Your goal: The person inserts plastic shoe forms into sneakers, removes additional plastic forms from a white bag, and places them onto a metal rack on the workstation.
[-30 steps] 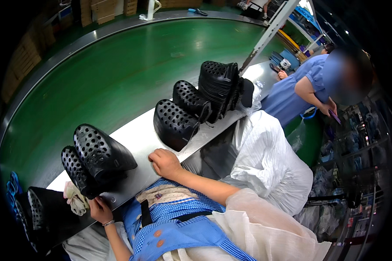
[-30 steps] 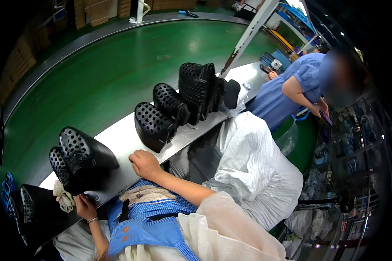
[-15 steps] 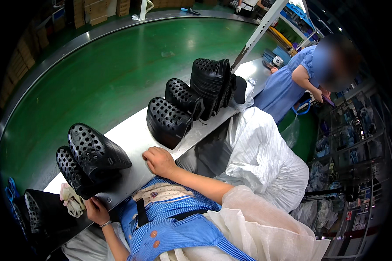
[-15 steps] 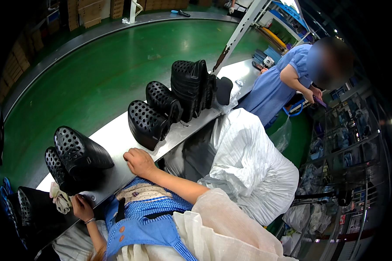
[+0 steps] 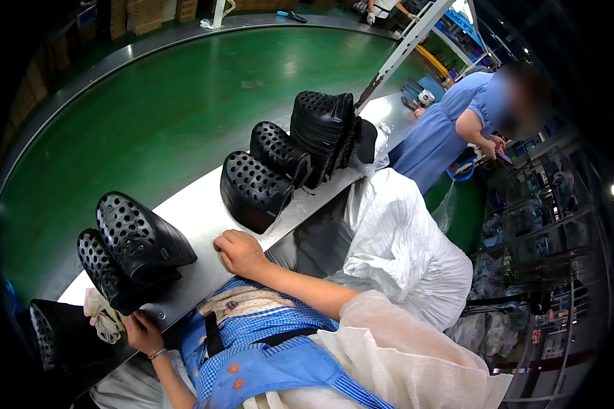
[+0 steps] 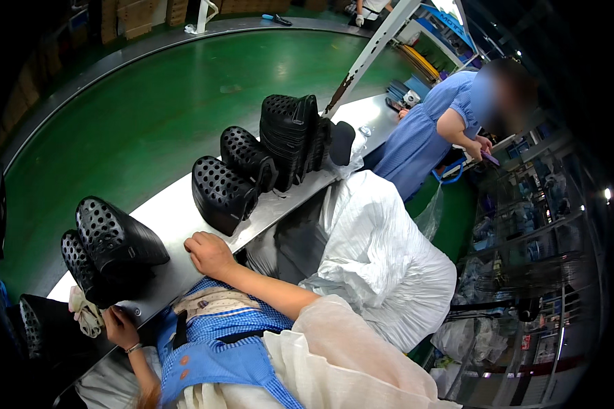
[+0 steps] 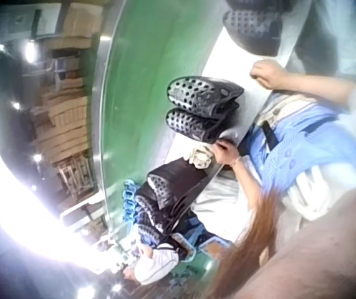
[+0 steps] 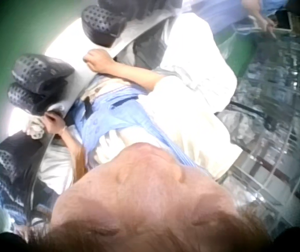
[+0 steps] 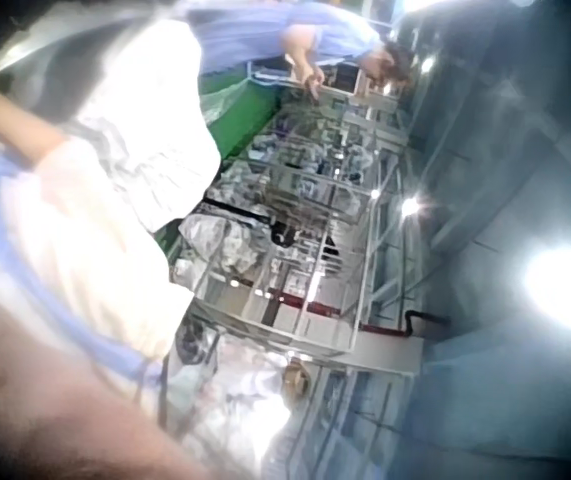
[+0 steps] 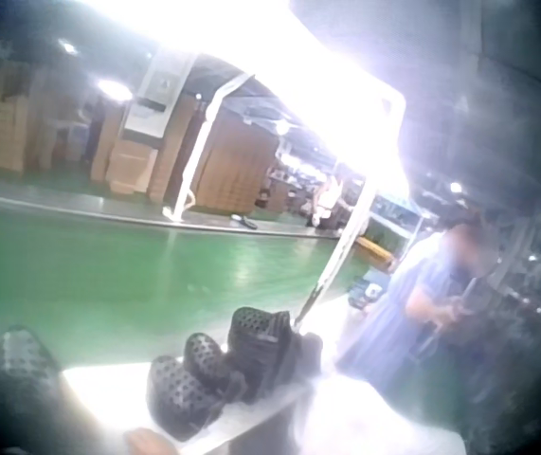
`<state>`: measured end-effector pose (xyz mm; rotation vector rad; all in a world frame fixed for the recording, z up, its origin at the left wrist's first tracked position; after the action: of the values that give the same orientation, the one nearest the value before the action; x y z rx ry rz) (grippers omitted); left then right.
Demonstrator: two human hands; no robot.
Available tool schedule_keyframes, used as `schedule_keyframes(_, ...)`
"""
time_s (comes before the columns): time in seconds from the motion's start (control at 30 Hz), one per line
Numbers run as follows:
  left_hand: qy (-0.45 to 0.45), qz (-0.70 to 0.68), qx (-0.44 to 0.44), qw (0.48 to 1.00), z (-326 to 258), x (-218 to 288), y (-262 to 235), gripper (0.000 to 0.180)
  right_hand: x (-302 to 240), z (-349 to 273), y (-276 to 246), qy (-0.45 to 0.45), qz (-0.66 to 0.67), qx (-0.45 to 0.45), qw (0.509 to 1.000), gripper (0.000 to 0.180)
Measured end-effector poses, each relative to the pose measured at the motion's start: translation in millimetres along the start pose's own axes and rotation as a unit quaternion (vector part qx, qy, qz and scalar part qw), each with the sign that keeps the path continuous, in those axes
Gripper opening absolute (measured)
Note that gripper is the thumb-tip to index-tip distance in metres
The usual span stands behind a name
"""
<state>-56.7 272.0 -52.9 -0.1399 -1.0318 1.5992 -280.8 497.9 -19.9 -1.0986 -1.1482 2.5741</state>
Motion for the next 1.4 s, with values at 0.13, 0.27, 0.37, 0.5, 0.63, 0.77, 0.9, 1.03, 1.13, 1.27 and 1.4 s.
schedule_keyframes(0.13, -0.020, -0.004, -0.018, 1.000, -3.8, -5.9, 1.5, 0.017, -2.2, 0.6, -2.0, 0.002, -0.001, 0.002, 1.000, 0.013)
schedule_keyframes(0.27, -0.022, 0.005, -0.011, 1.000, -3.5, -2.3, -0.4, 0.017, -1.2, 2.1, -0.7, 0.000, -0.008, -0.004, 1.000, 0.014)
schedule_keyframes(0.37, 0.000, 0.028, -0.019, 0.999, -3.4, -4.2, -1.7, 0.017, 1.4, -0.8, 3.2, 0.001, -0.014, -0.007, 1.000, 0.016)
schedule_keyframes(0.5, 0.002, 0.028, 0.006, 1.000, 1.0, -3.0, 0.3, 0.018, -0.7, 6.4, 3.4, -0.013, -0.018, -0.015, 1.000, 0.018)
schedule_keyframes(0.63, -0.031, 0.067, -0.063, 0.995, -5.1, -19.8, 4.5, 0.022, 3.9, 16.5, 16.6, -0.005, -0.046, -0.071, 0.996, 0.017)
schedule_keyframes(0.77, 0.067, 0.122, -0.193, 0.971, -2.6, -37.0, 1.3, 0.023, 0.4, 25.3, 13.3, -0.066, -0.040, -0.096, 0.992, 0.018)
schedule_keyframes(0.9, 0.144, 0.149, -0.149, 0.967, -5.6, -35.7, 7.1, 0.022, 2.9, 26.3, 8.0, -0.021, -0.004, -0.140, 0.990, 0.017)
schedule_keyframes(1.03, 0.117, 0.122, -0.152, 0.974, 0.9, -34.9, 23.8, 0.024, 3.6, 32.7, 12.7, -0.004, 0.017, -0.177, 0.984, 0.019)
schedule_keyframes(1.13, 0.101, 0.090, -0.163, 0.977, 5.1, -37.4, 35.8, 0.026, 4.1, 32.4, 10.5, 0.016, 0.016, -0.181, 0.983, 0.020)
schedule_keyframes(1.27, 0.067, 0.049, -0.166, 0.983, 2.7, -43.2, 43.0, 0.031, 6.7, 31.6, 13.2, 0.027, -0.005, -0.220, 0.975, 0.028)
schedule_keyframes(1.4, 0.022, -0.006, -0.187, 0.982, -10.9, -59.8, 31.4, 0.036, 3.7, 37.9, 21.0, 0.014, -0.021, -0.204, 0.979, 0.022)
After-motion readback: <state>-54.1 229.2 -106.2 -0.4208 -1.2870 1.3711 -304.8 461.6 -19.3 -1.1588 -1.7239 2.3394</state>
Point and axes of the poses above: each hand's wrist, its own z-axis towards the middle knuckle, its own y-axis out of the palm, x = y × z, the point moved 3 cm from there along z, towards the middle knuckle, and after that the axes turned 4 degrees about y, right-handed, at the moved point
